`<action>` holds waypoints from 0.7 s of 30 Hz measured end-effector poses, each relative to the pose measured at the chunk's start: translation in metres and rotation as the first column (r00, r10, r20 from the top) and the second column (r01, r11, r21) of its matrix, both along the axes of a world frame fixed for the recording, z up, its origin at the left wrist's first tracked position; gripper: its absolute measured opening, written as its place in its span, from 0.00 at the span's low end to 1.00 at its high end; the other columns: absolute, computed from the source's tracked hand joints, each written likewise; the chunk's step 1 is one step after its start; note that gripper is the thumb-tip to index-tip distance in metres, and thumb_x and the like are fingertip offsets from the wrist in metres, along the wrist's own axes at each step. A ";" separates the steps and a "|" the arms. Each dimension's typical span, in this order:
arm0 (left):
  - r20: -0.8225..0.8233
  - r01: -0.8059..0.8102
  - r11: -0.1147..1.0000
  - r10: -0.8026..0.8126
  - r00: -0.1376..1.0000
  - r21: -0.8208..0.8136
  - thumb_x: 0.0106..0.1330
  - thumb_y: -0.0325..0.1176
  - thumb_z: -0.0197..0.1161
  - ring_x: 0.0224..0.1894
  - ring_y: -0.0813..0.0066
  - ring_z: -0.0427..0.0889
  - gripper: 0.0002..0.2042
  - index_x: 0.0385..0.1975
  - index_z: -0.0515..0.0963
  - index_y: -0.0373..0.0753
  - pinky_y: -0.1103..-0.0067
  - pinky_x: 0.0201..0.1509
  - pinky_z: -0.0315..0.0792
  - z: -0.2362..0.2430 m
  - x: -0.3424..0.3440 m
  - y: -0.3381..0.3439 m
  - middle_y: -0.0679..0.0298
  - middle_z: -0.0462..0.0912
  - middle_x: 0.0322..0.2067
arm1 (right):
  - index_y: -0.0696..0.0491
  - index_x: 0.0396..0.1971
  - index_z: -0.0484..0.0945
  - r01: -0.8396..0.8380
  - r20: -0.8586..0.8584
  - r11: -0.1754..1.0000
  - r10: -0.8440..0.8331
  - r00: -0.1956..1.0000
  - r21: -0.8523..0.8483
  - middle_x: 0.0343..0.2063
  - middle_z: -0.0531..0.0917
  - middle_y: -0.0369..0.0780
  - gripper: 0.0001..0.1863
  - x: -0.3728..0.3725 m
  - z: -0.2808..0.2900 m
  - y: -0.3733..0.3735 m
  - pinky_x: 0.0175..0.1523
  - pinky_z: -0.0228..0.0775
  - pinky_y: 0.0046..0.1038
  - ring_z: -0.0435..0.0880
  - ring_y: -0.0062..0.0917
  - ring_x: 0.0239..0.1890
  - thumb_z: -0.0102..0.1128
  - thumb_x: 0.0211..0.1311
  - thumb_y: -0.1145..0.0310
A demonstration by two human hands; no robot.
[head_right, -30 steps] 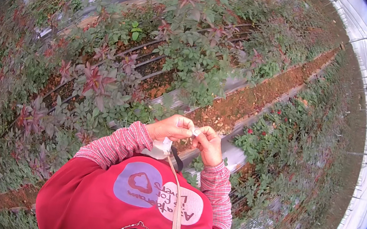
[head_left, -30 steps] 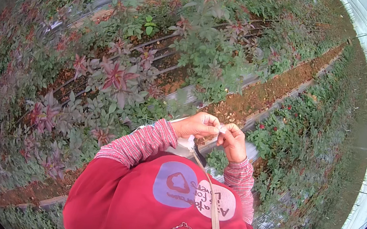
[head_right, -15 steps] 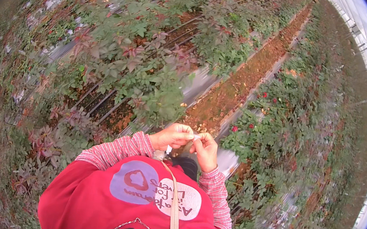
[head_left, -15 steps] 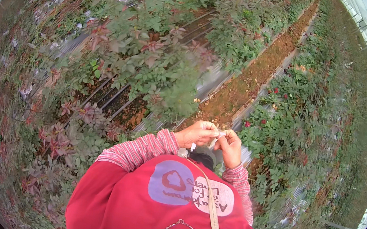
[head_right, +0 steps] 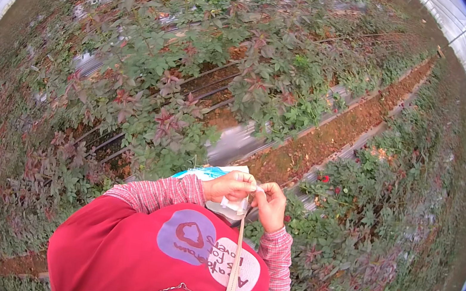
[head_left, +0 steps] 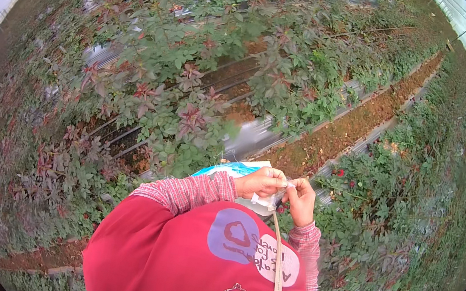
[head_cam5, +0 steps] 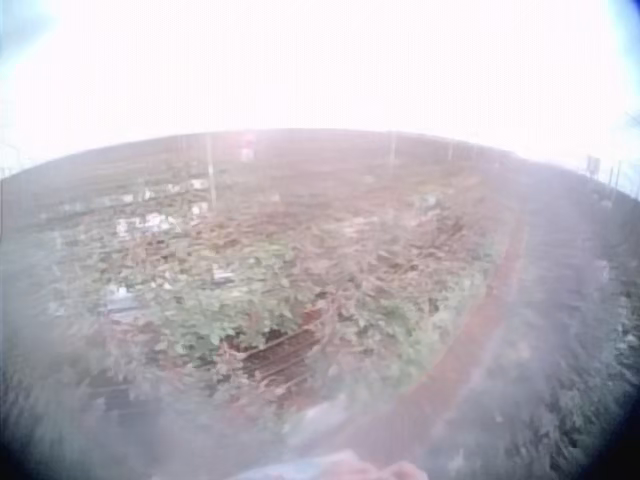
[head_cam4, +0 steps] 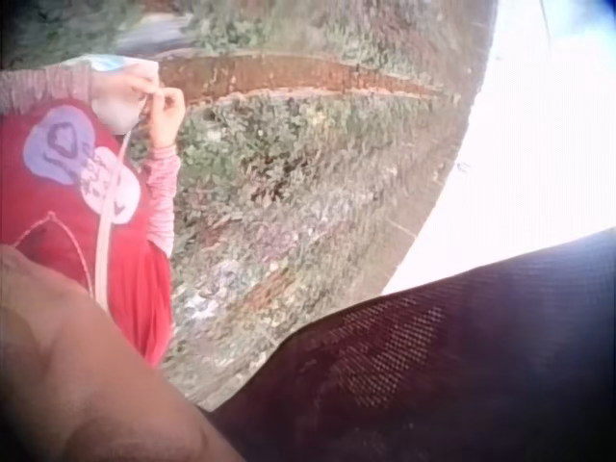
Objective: The person walks along rows of low-growing plants in a greenhouse and repeatedly plucks small leaves or stems by hand, placing them into a white bag carried on the chest. The person moves steadily down the row, handling plants one at a time.
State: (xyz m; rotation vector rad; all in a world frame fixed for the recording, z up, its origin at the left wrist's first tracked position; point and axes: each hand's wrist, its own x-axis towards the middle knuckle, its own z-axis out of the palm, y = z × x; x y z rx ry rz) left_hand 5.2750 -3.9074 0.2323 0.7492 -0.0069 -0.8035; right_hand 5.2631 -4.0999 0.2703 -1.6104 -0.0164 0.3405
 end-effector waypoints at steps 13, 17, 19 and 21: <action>-0.188 0.080 0.996 -0.073 0.979 0.027 0.72 0.37 0.65 0.15 0.93 0.56 0.07 0.37 0.76 0.41 0.88 0.16 0.46 -0.033 0.173 -0.086 0.80 0.64 0.20 | 0.55 0.34 0.76 0.137 -0.223 0.989 -0.122 0.967 0.055 0.26 0.83 0.36 0.06 0.158 -0.038 -0.080 0.26 0.69 0.18 0.78 0.15 0.20 0.60 0.71 0.70; -0.204 0.013 1.000 -0.016 0.979 -0.017 0.72 0.37 0.64 0.16 0.93 0.56 0.07 0.38 0.77 0.42 0.89 0.17 0.48 -0.033 0.261 -0.103 0.80 0.64 0.20 | 0.56 0.36 0.76 0.073 -0.154 0.997 -0.072 0.985 0.000 0.26 0.82 0.36 0.06 0.253 -0.040 -0.098 0.27 0.70 0.18 0.78 0.15 0.20 0.59 0.73 0.69; -0.220 -0.021 0.999 0.012 0.975 -0.040 0.73 0.37 0.62 0.16 0.93 0.57 0.07 0.38 0.77 0.41 0.89 0.16 0.49 -0.029 0.310 -0.106 0.78 0.67 0.22 | 0.57 0.41 0.75 0.110 -0.143 0.994 -0.111 0.983 -0.013 0.27 0.82 0.35 0.06 0.302 -0.031 -0.097 0.26 0.71 0.19 0.78 0.15 0.21 0.58 0.73 0.70; -0.129 -0.120 0.992 0.114 0.985 -0.038 0.74 0.37 0.61 0.17 0.93 0.59 0.07 0.36 0.76 0.42 0.89 0.16 0.49 -0.019 0.365 -0.118 0.78 0.67 0.23 | 0.58 0.48 0.74 0.261 -0.010 0.965 -0.261 0.965 0.014 0.36 0.81 0.37 0.08 0.346 -0.010 -0.096 0.36 0.76 0.22 0.81 0.18 0.31 0.55 0.74 0.71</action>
